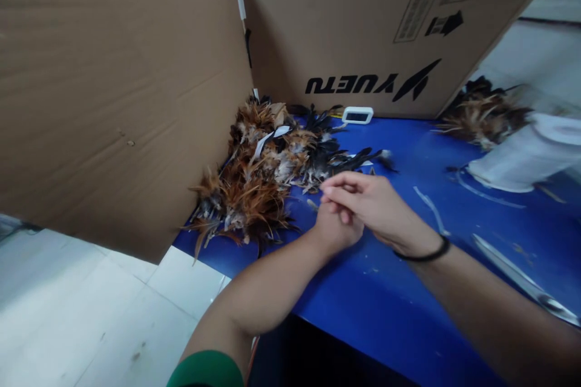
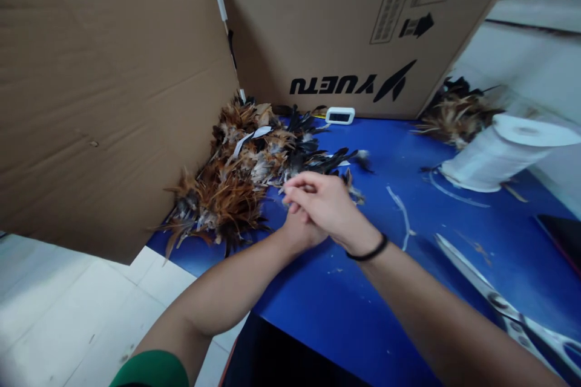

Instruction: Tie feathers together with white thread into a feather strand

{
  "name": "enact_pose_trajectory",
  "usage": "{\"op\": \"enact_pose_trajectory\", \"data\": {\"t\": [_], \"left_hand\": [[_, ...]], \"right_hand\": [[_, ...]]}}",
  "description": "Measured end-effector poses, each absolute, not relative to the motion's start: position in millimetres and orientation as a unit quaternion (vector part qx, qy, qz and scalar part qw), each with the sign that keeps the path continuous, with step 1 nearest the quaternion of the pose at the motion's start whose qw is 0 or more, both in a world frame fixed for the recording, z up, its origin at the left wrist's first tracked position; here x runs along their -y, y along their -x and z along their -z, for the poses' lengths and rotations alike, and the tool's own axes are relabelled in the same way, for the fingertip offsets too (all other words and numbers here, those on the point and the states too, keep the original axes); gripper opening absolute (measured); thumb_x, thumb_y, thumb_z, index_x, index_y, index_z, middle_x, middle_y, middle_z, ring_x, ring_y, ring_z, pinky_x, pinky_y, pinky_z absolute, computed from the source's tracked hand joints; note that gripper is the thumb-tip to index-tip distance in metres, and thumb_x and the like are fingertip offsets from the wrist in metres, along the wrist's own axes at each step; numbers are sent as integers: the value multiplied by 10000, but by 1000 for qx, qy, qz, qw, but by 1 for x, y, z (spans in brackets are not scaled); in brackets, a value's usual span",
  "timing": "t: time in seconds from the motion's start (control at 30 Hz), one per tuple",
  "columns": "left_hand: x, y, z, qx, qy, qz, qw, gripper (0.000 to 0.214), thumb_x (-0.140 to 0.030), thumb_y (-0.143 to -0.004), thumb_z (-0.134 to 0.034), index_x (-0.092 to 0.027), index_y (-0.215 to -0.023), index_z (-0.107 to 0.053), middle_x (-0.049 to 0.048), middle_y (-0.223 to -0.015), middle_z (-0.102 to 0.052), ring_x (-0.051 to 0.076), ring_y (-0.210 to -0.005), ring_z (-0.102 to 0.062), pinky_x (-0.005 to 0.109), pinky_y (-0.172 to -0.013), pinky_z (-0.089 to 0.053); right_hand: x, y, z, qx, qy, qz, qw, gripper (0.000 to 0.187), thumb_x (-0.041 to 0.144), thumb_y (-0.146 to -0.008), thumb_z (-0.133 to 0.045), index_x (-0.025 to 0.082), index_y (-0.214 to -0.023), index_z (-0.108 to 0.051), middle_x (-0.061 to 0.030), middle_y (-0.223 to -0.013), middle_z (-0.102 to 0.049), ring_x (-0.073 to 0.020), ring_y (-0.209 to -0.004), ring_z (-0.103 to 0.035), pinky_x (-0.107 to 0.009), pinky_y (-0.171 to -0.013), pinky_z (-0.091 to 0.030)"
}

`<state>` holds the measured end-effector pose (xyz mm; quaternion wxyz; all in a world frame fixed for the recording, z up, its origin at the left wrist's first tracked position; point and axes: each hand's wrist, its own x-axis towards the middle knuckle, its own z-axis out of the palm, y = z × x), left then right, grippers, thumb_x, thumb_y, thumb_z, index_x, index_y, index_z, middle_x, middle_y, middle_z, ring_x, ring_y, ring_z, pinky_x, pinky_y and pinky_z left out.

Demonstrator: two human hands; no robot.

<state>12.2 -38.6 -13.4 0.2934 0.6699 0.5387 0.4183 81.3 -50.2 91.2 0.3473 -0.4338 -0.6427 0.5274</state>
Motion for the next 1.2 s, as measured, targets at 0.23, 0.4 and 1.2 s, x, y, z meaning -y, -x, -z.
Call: {"op": "enact_pose_trajectory", "data": {"t": [0.23, 0.4, 1.2], "left_hand": [[47, -11, -7, -597, -772, -216, -5, 308, -302, -801, -526, -186, -1084, -492, 97, -1114, -481, 199, -892, -546, 301, -686, -493], [54, -11, -14, -649, -733, -204, -26, 363, -479, -814, -506, -175, -1013, -498, 91, -1023, -484, 206, -849, -562, 312, -681, -484], [45, -1, -14, -675, -722, -152, 15, 110, -249, -794, -509, -189, -839, -590, 53, -903, -582, 176, -823, -587, 270, -732, -437]], "right_hand": [[43, -157, -33, 570, 513, -505, 395, 272, 357, -628, -677, 141, -786, -625, -36, -624, -632, -85, -420, -502, -201, -357, -392], [48, -166, -12, 599, 520, -480, 374, 220, 343, -680, -615, 160, -802, -619, -9, -580, -596, -113, -455, -544, -210, -377, -400], [47, -162, -2, 743, 531, -174, 368, 120, 182, -778, -534, 187, -858, -623, -34, -863, -644, -154, -747, -614, -263, -689, -462]]}}
